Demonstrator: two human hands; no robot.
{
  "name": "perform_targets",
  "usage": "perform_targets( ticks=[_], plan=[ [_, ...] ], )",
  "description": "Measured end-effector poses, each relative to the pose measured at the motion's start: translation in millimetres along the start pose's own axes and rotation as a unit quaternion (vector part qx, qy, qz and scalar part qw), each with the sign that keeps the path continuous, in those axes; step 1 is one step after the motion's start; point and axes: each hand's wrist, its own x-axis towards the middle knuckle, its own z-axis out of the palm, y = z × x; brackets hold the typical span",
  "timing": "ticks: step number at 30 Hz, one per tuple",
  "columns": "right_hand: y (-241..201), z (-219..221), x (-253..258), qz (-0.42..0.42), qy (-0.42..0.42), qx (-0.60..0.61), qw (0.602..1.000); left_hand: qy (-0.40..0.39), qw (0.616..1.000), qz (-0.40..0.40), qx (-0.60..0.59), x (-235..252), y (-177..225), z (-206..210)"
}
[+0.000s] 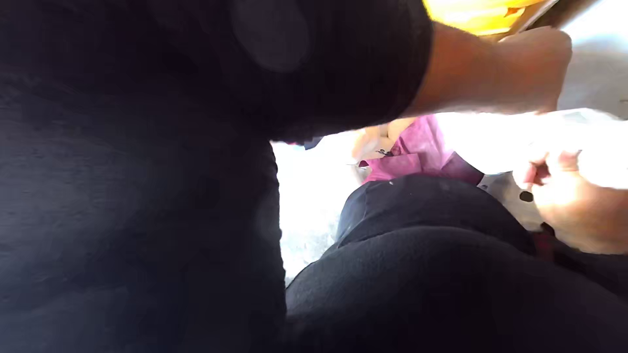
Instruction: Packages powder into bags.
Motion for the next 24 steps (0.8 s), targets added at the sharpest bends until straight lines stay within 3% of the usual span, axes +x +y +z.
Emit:
perform_targets(
  ticks=[1, 2, 3, 5, 8, 10, 11, 13, 16, 18, 21, 24],
  plan=[
    [2.1, 2.0, 2.2, 0.04, 0.009, 0.136, 0.99, -0.125, 0.981, -0.145, -0.01, -0.3, 56.8, -44.0],
    [3.2, 2.5, 3.1, 0.064, 0.015, 0.242, 0.968, -0.088, 0.972, -0.215, -0.049, -9.1, 89.9, -56.8],
    [5.1, 0.7, 3.4, 0.073, 0.013, 0.314, 0.947, 0.011, 0.968, -0.232, -0.093, -22.3, 105.1, -52.2],
    [10.1, -4.2, 3.8, 0.053, 0.021, 0.352, 0.934, 0.212, 0.949, -0.19, -0.135, -39.6, 108.5, -19.5],
    [15.2, -9.7, 6.8, -0.022, 0.046, 0.231, 0.972, 0.343, 0.922, -0.15, -0.104, -51.4, 112.7, 14.5],
    [12.6, -12.8, 8.9, -0.075, 0.047, 0.013, 0.996, 0.406, 0.902, -0.126, -0.078, -54.4, 115.4, 30.5],
    [11.4, -13.7, 9.3, -0.104, 0.046, -0.127, 0.985, 0.427, 0.893, -0.119, -0.072, -54.4, 116.5, 35.8],
    [12.8, -12.7, 9.0, -0.161, 0.057, -0.334, 0.927, 0.433, 0.889, -0.128, -0.075, -54.1, 119.1, 39.1],
    [14.5, -7.2, 6.0, -0.245, 0.098, -0.427, 0.865, 0.396, 0.89, -0.168, -0.153, -51.1, 123.3, 29.3],
    [15.1, -2.0, -1.8, -0.247, 0.087, -0.402, 0.877, 0.357, 0.871, -0.227, -0.249, -51.8, 127.8, 16.0],
    [14.3, 5.4, -9.4, -0.18, 0.061, -0.268, 0.944, 0.321, 0.857, -0.268, -0.302, -50.5, 128.1, 4.6],
    [-7.0, -3.2, -1.7, 0.022, 0.089, -0.066, 0.994, 0.305, 0.915, -0.171, -0.2, -52.5, 121.5, 14.9]
  ],
)
